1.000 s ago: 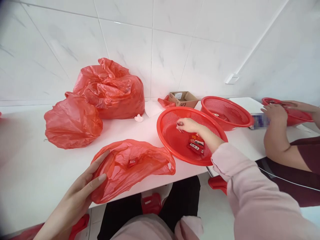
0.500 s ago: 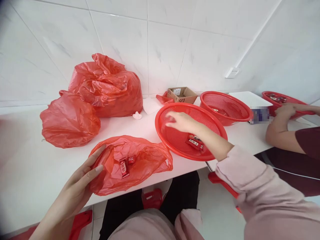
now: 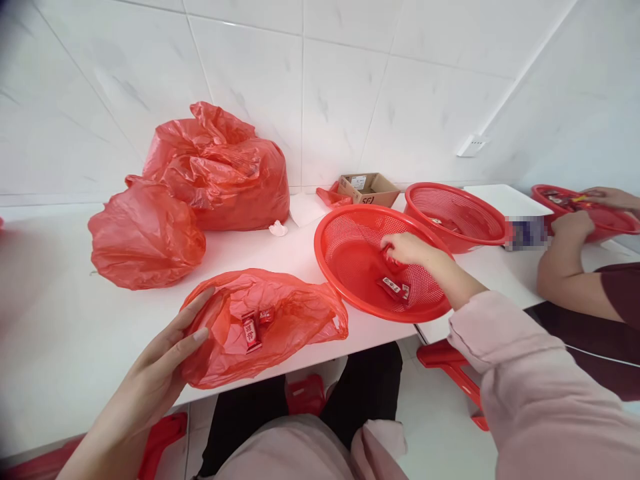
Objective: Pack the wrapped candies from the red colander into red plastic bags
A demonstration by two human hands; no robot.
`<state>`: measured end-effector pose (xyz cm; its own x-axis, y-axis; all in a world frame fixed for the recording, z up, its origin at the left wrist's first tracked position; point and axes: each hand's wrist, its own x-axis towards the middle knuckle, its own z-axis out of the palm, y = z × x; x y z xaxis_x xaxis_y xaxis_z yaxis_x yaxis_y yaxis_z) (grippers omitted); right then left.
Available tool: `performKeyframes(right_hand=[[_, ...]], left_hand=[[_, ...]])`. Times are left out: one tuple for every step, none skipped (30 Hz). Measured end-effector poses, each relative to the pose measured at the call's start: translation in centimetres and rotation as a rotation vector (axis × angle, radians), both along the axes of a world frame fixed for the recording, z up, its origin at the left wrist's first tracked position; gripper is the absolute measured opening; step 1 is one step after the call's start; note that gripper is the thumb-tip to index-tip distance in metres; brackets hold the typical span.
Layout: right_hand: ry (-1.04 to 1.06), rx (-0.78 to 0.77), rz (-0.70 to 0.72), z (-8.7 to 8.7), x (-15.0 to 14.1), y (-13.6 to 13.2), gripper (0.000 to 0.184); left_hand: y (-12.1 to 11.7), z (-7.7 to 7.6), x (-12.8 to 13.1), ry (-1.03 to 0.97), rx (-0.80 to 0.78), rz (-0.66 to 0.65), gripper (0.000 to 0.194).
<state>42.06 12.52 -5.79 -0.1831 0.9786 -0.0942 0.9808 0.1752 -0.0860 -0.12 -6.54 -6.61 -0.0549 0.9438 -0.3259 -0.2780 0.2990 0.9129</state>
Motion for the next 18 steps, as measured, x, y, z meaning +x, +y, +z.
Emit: performKeyframes(right_hand=[[0.085,0.037,-0.007,0.9,-0.8,-0.2,0.023],[0.226,0.066,-0.011,1.8,-1.8,-0.7,0.025],[0.412,0.083,-0.007,2.7,-3.3,-1.4,0.026],[0.648,0.084,0.008,3.5,-5.0,-2.4,0.028],[0.857,0.043,0.045,4.2,-7.0,-3.5,0.03],[1.003,-0.029,0.094,4.7,-9.0,-4.8,0.032],[1.1,-0.092,0.14,5.0,-11.1,-6.0,0.031],[1.155,-0.155,0.182,5.1,-13.1,-7.1,0.028],[1.173,-0.228,0.221,5.0,-14.8,-8.0,0.027],[1.168,-0.279,0.253,4.6,-16.3,-8.7,0.026],[1.148,-0.314,0.278,4.1,-17.5,-9.1,0.026],[1.121,-0.327,0.298,3.3,-18.4,-9.4,0.027],[1.092,-0.31,0.31,2.4,-19.2,-9.6,0.028],[1.058,-0.273,0.319,1.4,-19.8,-9.7,0.03],[1.019,-0.214,0.33,0.2,-20.4,-9.9,0.032],[0.972,-0.146,0.354,-1.0,-20.9,-10.1,0.035],[0.912,-0.081,0.399,-2.1,-21.4,-10.4,0.038],[0.839,-0.03,0.464,-3.2,-21.8,-10.8,0.04]], left_hand=[[0.0,0.1,0.0,-0.001,0.002,0.003,0.082],[0.0,0.2,0.1,-0.006,0.005,0.007,0.081],[0.0,0.3,0.1,-0.012,0.007,0.01,0.08],[0.1,0.3,0.1,-0.018,0.005,0.013,0.08],[0.1,0.3,0.2,-0.023,0.004,0.016,0.079],[0.2,0.3,0.2,-0.027,0.003,0.018,0.078],[0.2,0.3,0.2,-0.03,0.004,0.018,0.077],[0.3,0.2,0.2,-0.031,0.007,0.018,0.077],[0.3,0.1,0.2,-0.033,0.01,0.017,0.076],[0.3,0.1,0.2,-0.036,0.012,0.013,0.077],[0.3,0.0,0.2,-0.039,0.012,0.005,0.078],[0.3,0.0,0.1,-0.041,0.012,-0.002,0.078],[0.2,-0.1,0.1,-0.042,0.012,-0.008,0.079],[0.2,-0.1,0.0,-0.041,0.013,-0.013,0.078],[0.1,-0.1,0.0,-0.041,0.014,-0.016,0.078],[0.1,-0.1,-0.1,-0.039,0.017,-0.017,0.077],[0.0,-0.1,-0.1,-0.037,0.021,-0.016,0.076],[0.0,-0.1,-0.2,-0.032,0.025,-0.016,0.076]])
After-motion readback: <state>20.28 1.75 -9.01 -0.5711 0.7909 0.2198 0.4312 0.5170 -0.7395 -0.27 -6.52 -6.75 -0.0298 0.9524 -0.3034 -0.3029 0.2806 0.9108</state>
